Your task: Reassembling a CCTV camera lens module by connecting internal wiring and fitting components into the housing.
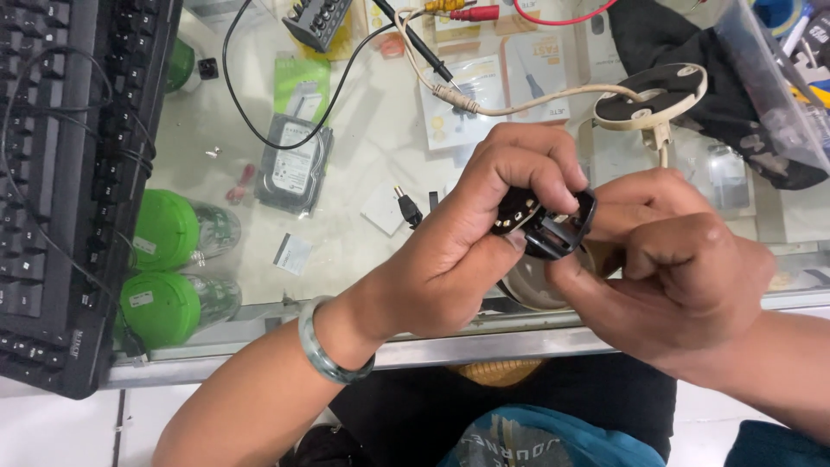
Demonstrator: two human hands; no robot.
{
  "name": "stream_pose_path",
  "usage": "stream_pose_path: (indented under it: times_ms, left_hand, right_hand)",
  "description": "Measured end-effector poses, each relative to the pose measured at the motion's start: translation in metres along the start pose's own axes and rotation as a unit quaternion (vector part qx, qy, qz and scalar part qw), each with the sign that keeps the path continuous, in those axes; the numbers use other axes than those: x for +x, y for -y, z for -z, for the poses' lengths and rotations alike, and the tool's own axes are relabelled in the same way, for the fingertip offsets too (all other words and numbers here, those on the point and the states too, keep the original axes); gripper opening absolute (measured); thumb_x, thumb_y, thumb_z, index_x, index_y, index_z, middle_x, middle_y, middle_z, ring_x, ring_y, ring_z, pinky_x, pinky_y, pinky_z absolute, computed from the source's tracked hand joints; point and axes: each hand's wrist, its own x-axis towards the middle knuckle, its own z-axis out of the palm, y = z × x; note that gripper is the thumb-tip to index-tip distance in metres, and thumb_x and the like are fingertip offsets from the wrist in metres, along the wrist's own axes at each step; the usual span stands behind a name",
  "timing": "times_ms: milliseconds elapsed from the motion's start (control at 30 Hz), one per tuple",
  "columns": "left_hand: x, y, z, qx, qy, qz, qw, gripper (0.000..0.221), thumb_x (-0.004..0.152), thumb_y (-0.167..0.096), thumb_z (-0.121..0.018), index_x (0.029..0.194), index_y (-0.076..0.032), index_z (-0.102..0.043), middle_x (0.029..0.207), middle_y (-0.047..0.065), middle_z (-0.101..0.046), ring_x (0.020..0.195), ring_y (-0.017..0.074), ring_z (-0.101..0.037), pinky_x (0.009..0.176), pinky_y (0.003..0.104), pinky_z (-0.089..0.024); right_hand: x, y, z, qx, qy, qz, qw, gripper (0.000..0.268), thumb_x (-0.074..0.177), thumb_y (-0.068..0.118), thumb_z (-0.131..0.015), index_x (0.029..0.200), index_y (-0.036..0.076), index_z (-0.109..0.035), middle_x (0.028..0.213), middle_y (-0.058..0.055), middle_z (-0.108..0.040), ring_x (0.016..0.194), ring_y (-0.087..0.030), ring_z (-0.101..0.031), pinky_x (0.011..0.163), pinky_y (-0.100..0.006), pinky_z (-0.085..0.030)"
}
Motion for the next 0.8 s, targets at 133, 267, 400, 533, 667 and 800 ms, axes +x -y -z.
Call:
stream_pose_path:
  times_ms: [133,267,400,533,667,800]
  left_hand:
    - [0.001,-0.002,0.001,0.027,0.007,0.003,1.0,0.037,0.104,0.004,-0.033,0.129,-0.021,-0.043,0.136,0.004,-0.044,0.136,0.0199,-0.045,0.126,0.039,-0.041]
    - [0.002,-0.006,0.002,0.034,0.01,0.009,0.999,0.041,0.099,0.009,-0.032,0.127,-0.019,-0.044,0.134,0.005,-0.044,0.132,0.0206,-0.047,0.124,0.038,-0.041]
    - [0.003,0.0,0.004,0.004,0.007,0.002,1.0,0.036,0.103,0.005,-0.034,0.13,-0.017,-0.044,0.136,0.005,-0.043,0.132,0.0198,-0.046,0.125,0.037,-0.041]
    - [0.005,0.007,0.007,-0.022,-0.002,0.008,1.0,0.037,0.102,0.004,-0.033,0.131,-0.016,-0.043,0.135,0.004,-0.044,0.135,0.0198,-0.044,0.127,0.037,-0.039]
    - [0.006,0.009,0.006,-0.031,-0.003,0.011,0.999,0.04,0.101,0.009,-0.034,0.13,-0.016,-0.044,0.133,0.003,-0.045,0.138,0.0211,-0.043,0.131,0.039,-0.037]
    - [0.005,0.007,0.005,-0.032,-0.006,0.026,0.999,0.037,0.101,0.007,-0.033,0.129,-0.016,-0.044,0.131,0.004,-0.045,0.132,0.0197,-0.044,0.128,0.038,-0.037]
  right_hand:
    - [-0.002,-0.003,0.001,-0.005,0.0,0.028,1.0,0.057,0.083,-0.016,-0.08,0.09,0.005,-0.027,0.071,-0.012,-0.061,0.074,-0.027,-0.057,0.059,-0.031,-0.041]
    - [0.005,-0.016,0.006,0.003,0.064,0.109,0.992,0.057,0.09,-0.018,-0.07,0.112,0.01,-0.025,0.058,0.0,-0.035,0.05,-0.019,-0.023,0.047,-0.035,-0.021]
    - [0.004,-0.008,0.01,-0.065,0.128,0.037,0.989,0.057,0.09,-0.008,-0.07,0.073,0.007,-0.019,0.056,-0.004,-0.038,0.048,-0.027,-0.028,0.051,-0.042,-0.024]
    - [-0.006,-0.009,0.003,-0.143,0.003,0.01,0.99,0.046,0.087,-0.009,-0.089,0.086,0.001,-0.044,0.084,-0.01,-0.07,0.083,-0.027,-0.066,0.067,-0.034,-0.042]
    - [-0.002,-0.002,0.004,-0.16,0.015,-0.055,0.985,0.038,0.081,-0.005,-0.084,0.082,0.005,-0.047,0.094,-0.011,-0.07,0.087,-0.018,-0.067,0.06,-0.025,-0.035]
    - [0.008,0.011,0.005,-0.103,0.032,-0.085,0.991,0.041,0.084,-0.009,-0.081,0.082,0.004,-0.042,0.091,-0.012,-0.064,0.088,-0.022,-0.066,0.061,-0.028,-0.04]
